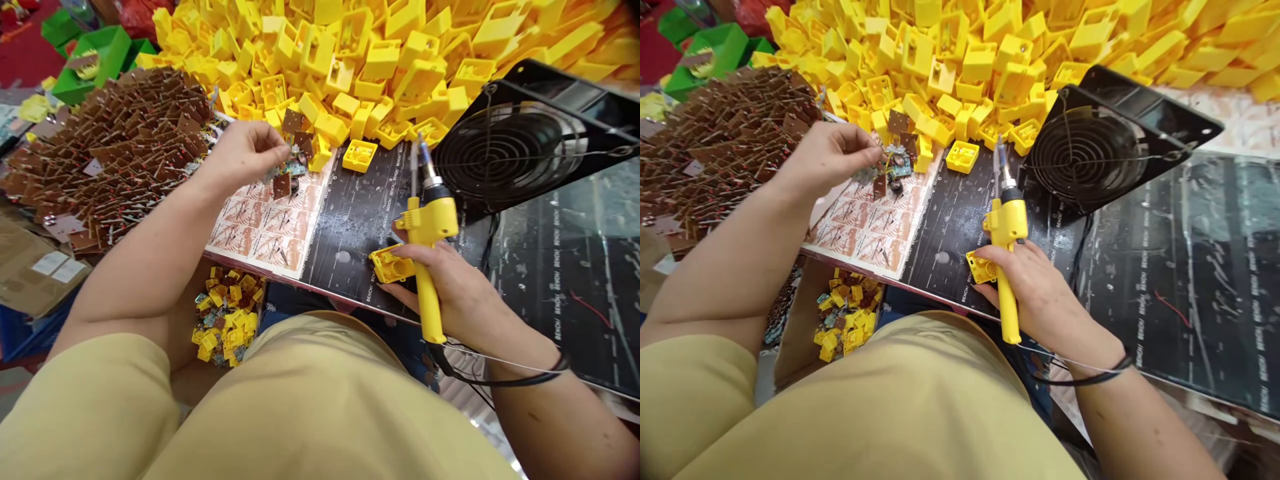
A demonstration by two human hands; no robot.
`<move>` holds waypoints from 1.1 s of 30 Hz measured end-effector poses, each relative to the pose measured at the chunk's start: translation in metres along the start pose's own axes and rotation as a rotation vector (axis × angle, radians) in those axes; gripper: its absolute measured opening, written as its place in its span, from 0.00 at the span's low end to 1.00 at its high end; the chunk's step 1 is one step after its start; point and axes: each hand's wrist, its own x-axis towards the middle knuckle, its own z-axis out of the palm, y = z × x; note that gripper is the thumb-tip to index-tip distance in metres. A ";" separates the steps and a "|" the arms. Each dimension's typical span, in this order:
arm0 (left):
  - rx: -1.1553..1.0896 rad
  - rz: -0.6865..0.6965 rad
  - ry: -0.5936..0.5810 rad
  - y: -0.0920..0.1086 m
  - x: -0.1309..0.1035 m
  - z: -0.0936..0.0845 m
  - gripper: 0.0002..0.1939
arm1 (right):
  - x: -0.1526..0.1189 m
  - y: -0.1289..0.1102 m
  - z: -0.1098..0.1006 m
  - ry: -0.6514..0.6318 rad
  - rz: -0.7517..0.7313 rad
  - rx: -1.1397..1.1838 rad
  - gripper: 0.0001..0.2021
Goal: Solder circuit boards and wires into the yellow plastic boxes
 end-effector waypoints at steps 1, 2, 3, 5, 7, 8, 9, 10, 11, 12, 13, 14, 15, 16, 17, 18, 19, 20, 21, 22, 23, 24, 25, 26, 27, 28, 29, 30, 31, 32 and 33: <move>-0.005 0.021 -0.035 0.010 0.003 -0.007 0.09 | 0.002 -0.001 0.001 -0.001 -0.001 -0.004 0.18; 0.003 0.048 -0.061 0.020 0.005 -0.014 0.09 | 0.003 -0.002 0.001 0.008 0.002 -0.014 0.18; 0.022 0.083 -0.075 0.030 0.008 -0.020 0.09 | 0.004 -0.004 0.002 0.031 0.014 -0.029 0.18; -0.003 0.145 -0.045 0.045 0.012 -0.030 0.08 | 0.004 -0.008 0.004 0.099 0.053 -0.062 0.22; -0.017 0.143 -0.055 0.052 0.015 -0.033 0.07 | 0.004 -0.013 0.006 0.155 0.090 -0.086 0.24; 0.009 0.115 -0.095 0.052 0.016 -0.031 0.07 | 0.004 -0.015 0.008 0.166 0.097 -0.096 0.24; 0.055 0.077 -0.153 0.050 0.015 -0.026 0.07 | 0.004 -0.017 0.009 0.167 0.098 -0.106 0.23; 0.101 0.040 -0.216 0.047 0.014 -0.021 0.08 | 0.004 -0.018 0.011 0.161 0.094 -0.116 0.22; 0.128 0.017 -0.269 0.043 0.012 -0.014 0.09 | 0.003 -0.019 0.012 0.156 0.090 -0.127 0.21; 0.121 0.010 -0.311 0.039 0.009 -0.008 0.11 | 0.002 -0.019 0.012 0.151 0.090 -0.130 0.21; 0.086 0.013 -0.343 0.035 0.005 -0.001 0.12 | 0.001 -0.019 0.012 0.144 0.094 -0.125 0.21; 0.037 0.013 -0.375 0.030 0.001 0.006 0.13 | -0.001 -0.018 0.011 0.135 0.096 -0.113 0.23; -0.016 0.010 -0.406 0.026 -0.005 0.012 0.13 | -0.002 -0.018 0.009 0.119 0.095 -0.096 0.25; -0.069 0.002 -0.439 0.022 -0.010 0.017 0.12 | -0.004 -0.018 0.007 0.098 0.095 -0.069 0.26; -0.119 -0.004 -0.476 0.019 -0.016 0.022 0.11 | -0.006 -0.018 0.006 0.078 0.097 -0.035 0.26; -0.167 -0.009 -0.514 0.016 -0.022 0.026 0.11 | -0.008 -0.018 0.004 0.065 0.103 -0.005 0.26; -0.212 -0.014 -0.547 0.014 -0.027 0.030 0.11 | -0.009 -0.019 0.004 0.062 0.117 0.019 0.25; -0.253 -0.022 -0.574 0.012 -0.033 0.033 0.11 | -0.010 -0.020 0.004 0.069 0.135 0.035 0.23; -0.294 -0.031 -0.591 0.012 -0.037 0.035 0.11 | -0.010 -0.022 0.006 0.083 0.155 0.042 0.23; -0.336 -0.043 -0.602 0.012 -0.042 0.037 0.11 | -0.009 -0.024 0.009 0.103 0.171 0.037 0.22; -0.380 -0.056 -0.605 0.012 -0.045 0.040 0.10 | -0.008 -0.026 0.013 0.123 0.180 0.026 0.22; -0.424 -0.069 -0.606 0.012 -0.048 0.042 0.10 | -0.006 -0.028 0.017 0.140 0.183 0.018 0.22; -0.464 -0.081 -0.608 0.012 -0.051 0.044 0.10 | -0.003 -0.030 0.022 0.156 0.175 0.014 0.21; -0.493 -0.091 -0.609 0.012 -0.053 0.047 0.10 | 0.000 -0.032 0.026 0.166 0.160 0.012 0.21; -0.499 -0.098 -0.612 0.011 -0.054 0.049 0.10 | 0.004 -0.033 0.029 0.173 0.142 0.012 0.21; -0.478 -0.099 -0.616 0.009 -0.056 0.052 0.10 | 0.007 -0.034 0.032 0.177 0.124 0.011 0.21; -0.435 -0.090 -0.618 0.008 -0.057 0.055 0.10 | 0.009 -0.034 0.033 0.178 0.112 0.012 0.22; -0.379 -0.075 -0.615 0.006 -0.058 0.057 0.10 | 0.011 -0.034 0.032 0.179 0.109 0.012 0.23; -0.321 -0.053 -0.603 0.005 -0.060 0.059 0.10 | 0.011 -0.034 0.031 0.183 0.112 0.009 0.24; -0.272 -0.031 -0.584 0.004 -0.061 0.060 0.10 | 0.011 -0.034 0.029 0.191 0.121 0.003 0.24; -0.240 -0.014 -0.563 0.004 -0.063 0.061 0.10 | 0.010 -0.033 0.027 0.201 0.133 -0.004 0.25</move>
